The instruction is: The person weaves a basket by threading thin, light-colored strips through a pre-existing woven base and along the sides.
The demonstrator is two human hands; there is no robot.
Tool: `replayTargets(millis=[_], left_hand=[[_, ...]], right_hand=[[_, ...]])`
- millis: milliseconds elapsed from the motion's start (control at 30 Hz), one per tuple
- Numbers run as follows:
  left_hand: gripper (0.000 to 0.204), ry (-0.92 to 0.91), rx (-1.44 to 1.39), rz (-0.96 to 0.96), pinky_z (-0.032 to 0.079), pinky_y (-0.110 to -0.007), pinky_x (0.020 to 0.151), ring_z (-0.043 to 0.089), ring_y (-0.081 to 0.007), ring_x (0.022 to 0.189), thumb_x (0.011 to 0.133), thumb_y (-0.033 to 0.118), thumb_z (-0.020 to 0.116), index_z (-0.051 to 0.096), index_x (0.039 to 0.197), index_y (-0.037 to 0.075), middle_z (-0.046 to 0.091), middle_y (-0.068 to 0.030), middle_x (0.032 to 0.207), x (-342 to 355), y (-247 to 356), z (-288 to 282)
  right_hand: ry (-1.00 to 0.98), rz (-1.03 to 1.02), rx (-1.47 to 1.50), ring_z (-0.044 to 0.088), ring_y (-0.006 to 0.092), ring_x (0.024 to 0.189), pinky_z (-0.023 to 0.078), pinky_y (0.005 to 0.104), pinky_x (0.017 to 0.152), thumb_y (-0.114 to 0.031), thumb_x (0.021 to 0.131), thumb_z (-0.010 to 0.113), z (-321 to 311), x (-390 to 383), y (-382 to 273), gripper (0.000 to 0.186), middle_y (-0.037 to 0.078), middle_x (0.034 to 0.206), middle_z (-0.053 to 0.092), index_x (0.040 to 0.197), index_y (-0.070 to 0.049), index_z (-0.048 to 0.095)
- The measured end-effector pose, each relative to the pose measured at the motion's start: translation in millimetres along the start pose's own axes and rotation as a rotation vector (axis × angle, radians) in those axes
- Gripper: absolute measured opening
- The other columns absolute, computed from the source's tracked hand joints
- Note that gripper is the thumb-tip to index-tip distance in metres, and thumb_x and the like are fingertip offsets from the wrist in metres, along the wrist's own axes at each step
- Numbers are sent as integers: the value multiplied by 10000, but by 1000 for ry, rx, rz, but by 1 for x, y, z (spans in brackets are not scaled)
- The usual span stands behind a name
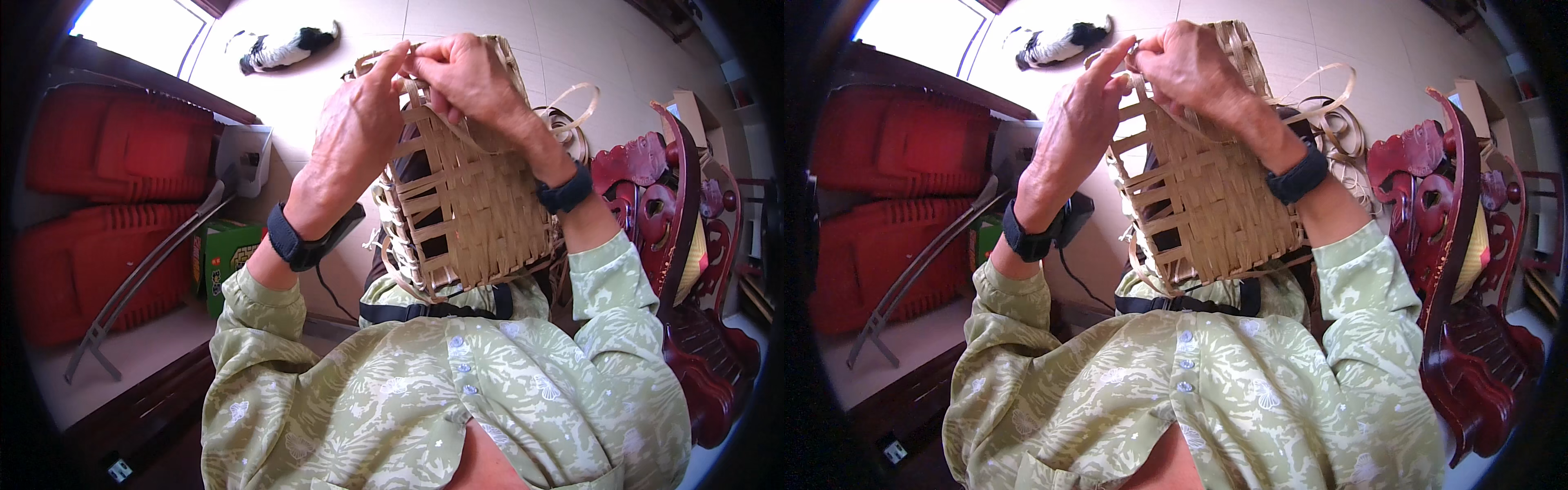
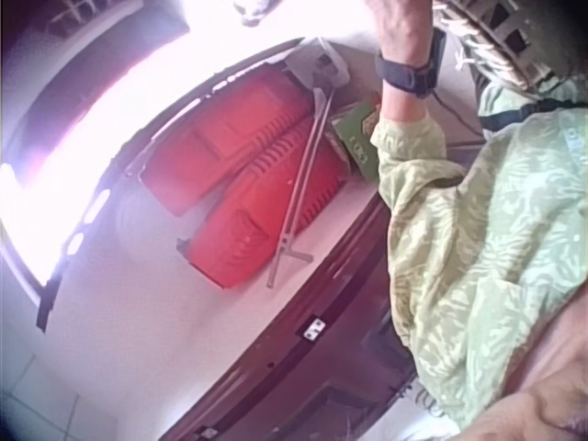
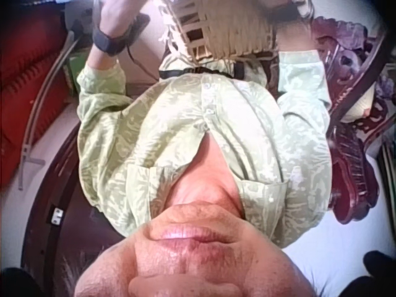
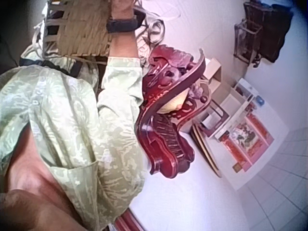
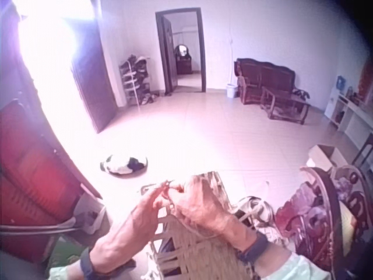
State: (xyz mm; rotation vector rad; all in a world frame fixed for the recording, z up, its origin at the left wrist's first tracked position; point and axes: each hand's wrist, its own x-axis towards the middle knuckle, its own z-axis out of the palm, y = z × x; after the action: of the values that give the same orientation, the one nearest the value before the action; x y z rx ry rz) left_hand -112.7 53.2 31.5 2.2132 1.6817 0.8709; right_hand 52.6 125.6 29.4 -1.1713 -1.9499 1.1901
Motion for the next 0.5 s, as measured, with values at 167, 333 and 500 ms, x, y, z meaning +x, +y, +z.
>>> replayTargets(millis=[167, 333, 500], left_hand=[[422, -26, -162, -111, 534, -370, 643, 652, -208, 685, 1018, 139, 532, 508, 1438, 104, 717, -184, 945, -9, -8, -2], [275, 178, 241, -60, 573, -371, 637, 715, -252, 706, 1020, 201, 548, 631, 1271, 126, 730, -135, 877, 4, -13, -18], [296, 96, 204, 288, 578, -305, 684, 713, -207, 801, 1023, 243, 565, 655, 1249, 74, 734, -96, 986, 42, -67, -13]], right_hand=[[164, -90, -365, 717, 263, 664, 603, 395, 635, -241, 957, 552, 31, 2, 18, 287, 170, 772, 726, 902, -56, 764], [25, 59, -481, 671, 273, 645, 548, 424, 639, -328, 928, 536, 32, 9, 12, 378, 167, 729, 691, 934, -3, 730], [111, -185, -394, 690, 261, 684, 562, 418, 689, -251, 941, 522, 29, 9, 18, 328, 168, 751, 698, 893, 9, 715]])
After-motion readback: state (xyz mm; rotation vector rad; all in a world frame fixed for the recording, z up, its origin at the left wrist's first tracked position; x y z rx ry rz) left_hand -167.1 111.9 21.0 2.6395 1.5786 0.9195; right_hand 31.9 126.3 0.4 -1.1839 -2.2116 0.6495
